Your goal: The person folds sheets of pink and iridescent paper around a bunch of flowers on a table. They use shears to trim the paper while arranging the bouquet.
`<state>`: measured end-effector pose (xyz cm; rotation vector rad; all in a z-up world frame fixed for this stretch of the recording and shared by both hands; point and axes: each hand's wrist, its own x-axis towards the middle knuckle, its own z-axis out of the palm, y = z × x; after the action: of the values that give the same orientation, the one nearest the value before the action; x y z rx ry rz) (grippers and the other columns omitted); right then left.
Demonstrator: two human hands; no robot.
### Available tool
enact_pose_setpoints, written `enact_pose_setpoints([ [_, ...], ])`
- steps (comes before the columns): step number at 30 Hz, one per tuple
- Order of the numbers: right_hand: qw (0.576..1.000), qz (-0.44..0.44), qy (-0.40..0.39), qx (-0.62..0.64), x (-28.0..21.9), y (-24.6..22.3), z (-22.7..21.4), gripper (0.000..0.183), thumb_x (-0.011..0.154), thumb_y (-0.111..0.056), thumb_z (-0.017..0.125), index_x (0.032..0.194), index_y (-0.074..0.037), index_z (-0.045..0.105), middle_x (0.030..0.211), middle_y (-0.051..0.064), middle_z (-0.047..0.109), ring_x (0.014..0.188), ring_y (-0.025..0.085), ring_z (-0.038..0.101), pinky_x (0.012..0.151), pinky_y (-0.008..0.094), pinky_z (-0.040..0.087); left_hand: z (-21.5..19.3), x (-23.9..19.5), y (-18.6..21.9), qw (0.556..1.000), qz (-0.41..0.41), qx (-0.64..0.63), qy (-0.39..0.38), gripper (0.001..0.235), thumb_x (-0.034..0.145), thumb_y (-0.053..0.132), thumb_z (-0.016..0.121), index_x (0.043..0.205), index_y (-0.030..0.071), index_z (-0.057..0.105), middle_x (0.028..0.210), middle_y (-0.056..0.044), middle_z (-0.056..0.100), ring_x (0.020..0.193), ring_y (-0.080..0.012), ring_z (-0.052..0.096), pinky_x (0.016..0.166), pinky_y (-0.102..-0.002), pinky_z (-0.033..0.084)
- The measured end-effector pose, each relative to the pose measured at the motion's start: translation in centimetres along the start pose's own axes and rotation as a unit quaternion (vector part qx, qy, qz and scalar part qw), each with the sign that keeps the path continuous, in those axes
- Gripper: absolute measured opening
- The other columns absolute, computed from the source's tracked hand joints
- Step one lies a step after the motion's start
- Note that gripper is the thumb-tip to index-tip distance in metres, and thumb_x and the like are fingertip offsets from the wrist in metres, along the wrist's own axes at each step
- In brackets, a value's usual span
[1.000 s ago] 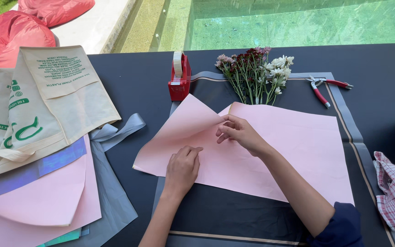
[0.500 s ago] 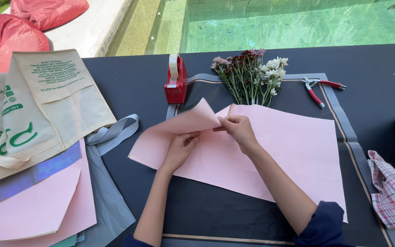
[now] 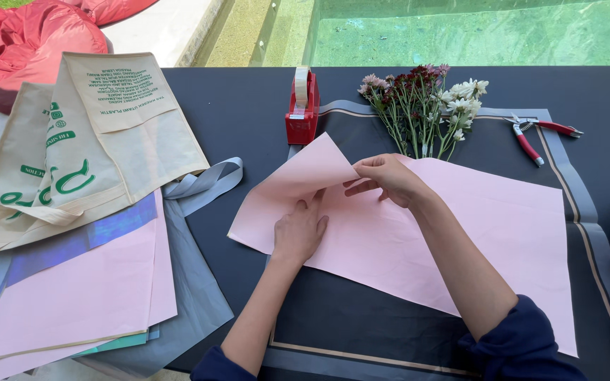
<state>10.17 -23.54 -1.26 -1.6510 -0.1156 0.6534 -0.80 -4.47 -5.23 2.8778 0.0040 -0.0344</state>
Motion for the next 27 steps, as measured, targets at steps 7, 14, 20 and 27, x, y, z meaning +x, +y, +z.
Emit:
enact_pose_setpoints([
  [7, 0.997, -0.049, 0.038, 0.039, 0.5, 1.7, -1.1, 0.030, 0.091, 0.000, 0.062, 0.120, -0.004, 0.069, 0.093, 0.011, 0.071, 0.079, 0.030, 0.077, 0.044, 0.029, 0.047, 6.3, 3.1, -6.9, 0.983, -0.042, -0.134, 0.121, 0.031, 0.096, 0.036, 0.059, 0.080, 0.010, 0.066, 0.065, -0.004, 0.067, 0.066, -0.0298, 0.070, 0.063, -0.039, 0.058],
  [14, 0.994, -0.090, 0.062, -0.018, -0.5, 3.6, -0.2, 0.035, 0.083, -0.004, 0.078, 0.118, -0.003, 0.073, 0.094, 0.006, 0.064, 0.080, 0.016, 0.070, 0.063, 0.027, 0.053, -3.4, -2.2, -7.8, 0.810, -0.161, -0.564, 0.007, 0.036, 0.094, 0.013, 0.062, 0.126, -0.002, 0.067, 0.120, -0.022, 0.071, 0.110, -0.0328, 0.070, 0.097, -0.040, 0.057],
  [20, 0.995, -0.093, 0.019, -0.035, 0.4, 7.6, -0.3, 0.065, 0.075, 0.013, 0.077, 0.134, -0.006, 0.058, 0.105, 0.017, 0.062, 0.086, 0.027, 0.073, 0.078, 0.038, 0.062, -2.8, -4.2, -13.7, 0.717, -0.255, -0.645, 0.070, 0.046, 0.099, 0.019, 0.049, 0.131, -0.011, 0.059, 0.123, -0.035, 0.064, 0.110, -0.0399, 0.069, 0.096, -0.041, 0.057],
  [27, 0.994, -0.035, -0.032, -0.100, -2.7, 6.4, 0.3, 0.073, 0.073, 0.020, 0.061, 0.138, -0.013, 0.059, 0.099, 0.015, 0.058, 0.071, 0.018, 0.063, 0.066, 0.030, 0.053, -2.8, -4.2, -12.9, 0.835, -0.291, -0.448, 0.130, 0.039, 0.094, 0.028, 0.069, 0.111, -0.007, 0.071, 0.088, -0.022, 0.075, 0.077, -0.0254, 0.077, 0.072, -0.028, 0.065],
])
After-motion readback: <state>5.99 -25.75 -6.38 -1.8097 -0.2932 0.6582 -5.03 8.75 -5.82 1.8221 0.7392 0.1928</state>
